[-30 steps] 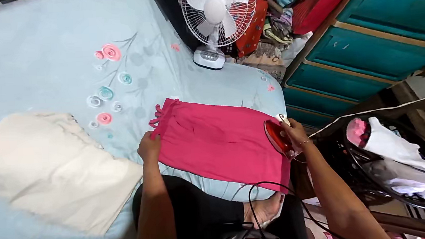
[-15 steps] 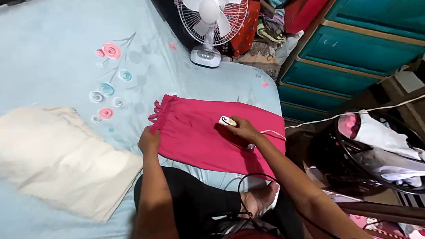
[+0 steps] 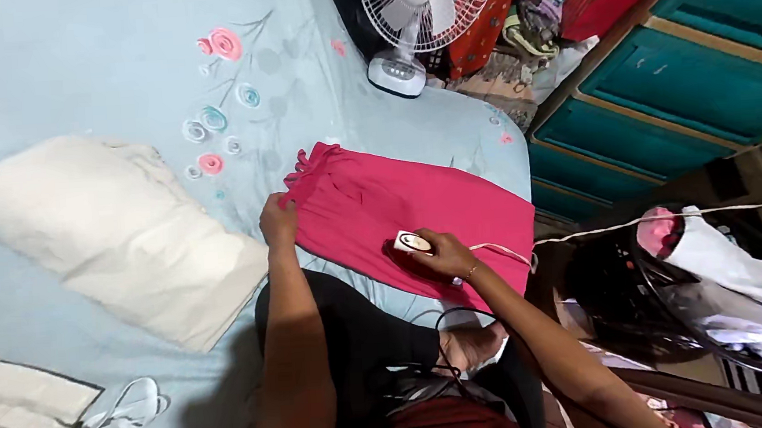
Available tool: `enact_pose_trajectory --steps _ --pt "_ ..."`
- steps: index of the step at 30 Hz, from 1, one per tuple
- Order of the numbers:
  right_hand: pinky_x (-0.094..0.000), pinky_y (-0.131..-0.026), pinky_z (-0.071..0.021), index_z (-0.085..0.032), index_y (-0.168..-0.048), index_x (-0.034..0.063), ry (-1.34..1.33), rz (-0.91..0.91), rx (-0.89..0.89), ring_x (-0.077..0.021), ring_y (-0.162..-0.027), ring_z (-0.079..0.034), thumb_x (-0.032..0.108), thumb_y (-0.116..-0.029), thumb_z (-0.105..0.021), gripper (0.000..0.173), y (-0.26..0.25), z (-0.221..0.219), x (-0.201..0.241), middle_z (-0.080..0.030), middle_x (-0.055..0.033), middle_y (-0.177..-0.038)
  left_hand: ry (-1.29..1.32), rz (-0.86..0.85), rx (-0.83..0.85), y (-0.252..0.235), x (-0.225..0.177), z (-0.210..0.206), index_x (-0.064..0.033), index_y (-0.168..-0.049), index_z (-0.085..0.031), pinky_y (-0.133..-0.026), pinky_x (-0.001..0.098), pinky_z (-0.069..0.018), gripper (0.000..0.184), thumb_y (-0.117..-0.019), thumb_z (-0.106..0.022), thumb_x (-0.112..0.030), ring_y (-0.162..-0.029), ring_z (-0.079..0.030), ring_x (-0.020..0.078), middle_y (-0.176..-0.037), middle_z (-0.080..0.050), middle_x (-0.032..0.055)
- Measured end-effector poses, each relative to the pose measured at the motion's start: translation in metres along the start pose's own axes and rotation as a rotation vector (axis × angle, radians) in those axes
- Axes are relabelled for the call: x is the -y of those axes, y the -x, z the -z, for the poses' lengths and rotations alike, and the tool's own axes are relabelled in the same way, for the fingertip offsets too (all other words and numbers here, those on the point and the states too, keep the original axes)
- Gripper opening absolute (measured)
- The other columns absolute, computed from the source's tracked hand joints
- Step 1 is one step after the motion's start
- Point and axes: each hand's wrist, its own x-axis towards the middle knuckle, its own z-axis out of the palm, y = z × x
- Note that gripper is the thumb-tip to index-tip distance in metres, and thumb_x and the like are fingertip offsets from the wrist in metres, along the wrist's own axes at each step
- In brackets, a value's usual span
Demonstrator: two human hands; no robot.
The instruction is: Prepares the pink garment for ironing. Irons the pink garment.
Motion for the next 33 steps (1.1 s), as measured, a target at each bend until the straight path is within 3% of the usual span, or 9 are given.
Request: enact_pose_trajectory --steps 6,13,22,30,33 --pt "-0.0563 -0.100 -0.0493 -0.061 -0.135 0.0035 0.039 0.040 0.096 -0.0364 -0.113 -0.067 0.044 -0.1031 -0.058 0.051 -0.045 -0.030 0.059 -0.070 -0.0219 -0.117 -0.083 0.009 0.058 -0.001 0.002 -0.005 0.0014 -0.135 -0.061 -0.105 0.0703 -0.0418 0.035 -0.1065 -0.055 -0.018 -0.126 -0.059 0.0501 -0.130 -0.064 0.0314" --pt "-0.0630 -0.094 -0.0498 -0.060 -0.137 0.0054 0.162 0.104 0.215 -0.0414 -0.108 -0.068 0.047 -0.1007 -0.059 0.055 0.007 -0.013 0.020 -0.071 -0.0237 -0.114 -0.130 -0.018 0.073 -0.003 0.007 -0.007 0.0015 -0.136 -0.060 -0.105 0.0713 -0.0417 0.035 -0.1069 -0.053 -0.017 -0.127 -0.058 0.0518 -0.131 -0.063 0.0327" --pt "-0.0613 -0.092 -0.0532 -0.063 -0.135 0.0002 0.115 0.030 -0.064 -0.0405 -0.105 -0.071 0.040 -0.0969 -0.064 0.054 0.100 0.011 -0.075 -0.073 -0.0242 -0.113 -0.161 -0.010 0.066 -0.001 0.002 -0.008 0.0024 -0.136 -0.060 -0.105 0.0709 -0.0413 0.035 -0.1068 -0.053 -0.017 -0.127 -0.058 0.0517 -0.130 -0.063 0.0334" --pt "-0.0607 -0.093 -0.0529 -0.064 -0.134 -0.0005 0.091 0.075 -0.125 -0.0406 -0.107 -0.071 0.040 -0.0975 -0.064 0.054 0.094 -0.003 -0.062 -0.072 -0.0244 -0.114 -0.204 -0.020 0.052 0.003 0.000 -0.008 0.0034 -0.137 -0.059 -0.107 0.0705 -0.0395 0.037 -0.1079 -0.052 -0.018 -0.129 -0.056 0.0524 -0.132 -0.061 0.0345" --pt "-0.0610 -0.091 -0.0536 -0.063 -0.134 -0.0015 0.058 -0.031 -0.293 -0.0412 -0.105 -0.071 0.037 -0.0985 -0.063 0.053 0.102 -0.001 -0.075 -0.073 -0.0244 -0.113 -0.208 -0.041 0.051 0.003 0.002 -0.010 0.0048 -0.136 -0.059 -0.108 0.0712 -0.0389 0.037 -0.1077 -0.052 -0.018 -0.129 -0.055 0.0531 -0.132 -0.061 0.0355"
